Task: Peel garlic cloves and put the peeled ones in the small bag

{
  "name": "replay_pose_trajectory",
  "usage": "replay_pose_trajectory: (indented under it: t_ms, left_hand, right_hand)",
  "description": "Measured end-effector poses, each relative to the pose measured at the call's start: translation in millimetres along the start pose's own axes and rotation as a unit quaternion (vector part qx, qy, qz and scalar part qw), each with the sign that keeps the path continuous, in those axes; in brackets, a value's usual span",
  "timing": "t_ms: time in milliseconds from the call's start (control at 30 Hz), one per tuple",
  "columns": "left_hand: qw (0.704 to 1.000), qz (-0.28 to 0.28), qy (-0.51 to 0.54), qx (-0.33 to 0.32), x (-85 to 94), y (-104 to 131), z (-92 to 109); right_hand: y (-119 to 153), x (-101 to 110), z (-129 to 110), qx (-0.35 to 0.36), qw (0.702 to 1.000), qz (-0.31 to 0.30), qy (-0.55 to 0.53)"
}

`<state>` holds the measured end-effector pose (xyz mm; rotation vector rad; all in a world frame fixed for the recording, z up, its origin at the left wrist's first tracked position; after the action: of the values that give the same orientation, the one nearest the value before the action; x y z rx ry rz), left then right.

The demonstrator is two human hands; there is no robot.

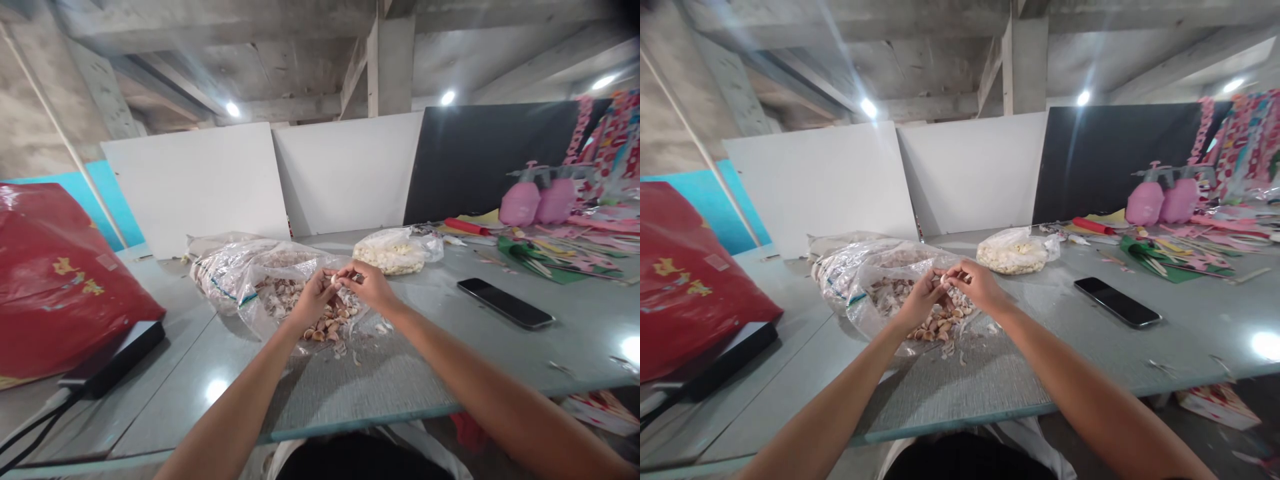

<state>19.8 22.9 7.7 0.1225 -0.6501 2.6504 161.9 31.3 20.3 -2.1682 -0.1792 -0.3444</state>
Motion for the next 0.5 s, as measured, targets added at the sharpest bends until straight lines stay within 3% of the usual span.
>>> replay_pose_trajectory:
  t_ms: [500]
  left_hand:
    - [1.0, -0.002, -0.012, 0.003, 0.8, 0.5, -1.1]
  right_hand:
    - [-1.5, 2.2, -4.7, 0.009, 0.999, -0.05, 0.008]
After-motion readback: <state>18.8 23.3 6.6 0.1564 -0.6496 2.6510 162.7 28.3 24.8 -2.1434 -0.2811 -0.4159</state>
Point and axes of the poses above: each hand's wrist, its own y-axis away from the middle knuckle, its own x-axis out of the back of the hand, z = x × y, the point moved 2 cm from there along -y, towards the middle knuckle, and after that the axes turned 6 degrees about -y, right-handed, at the moved point
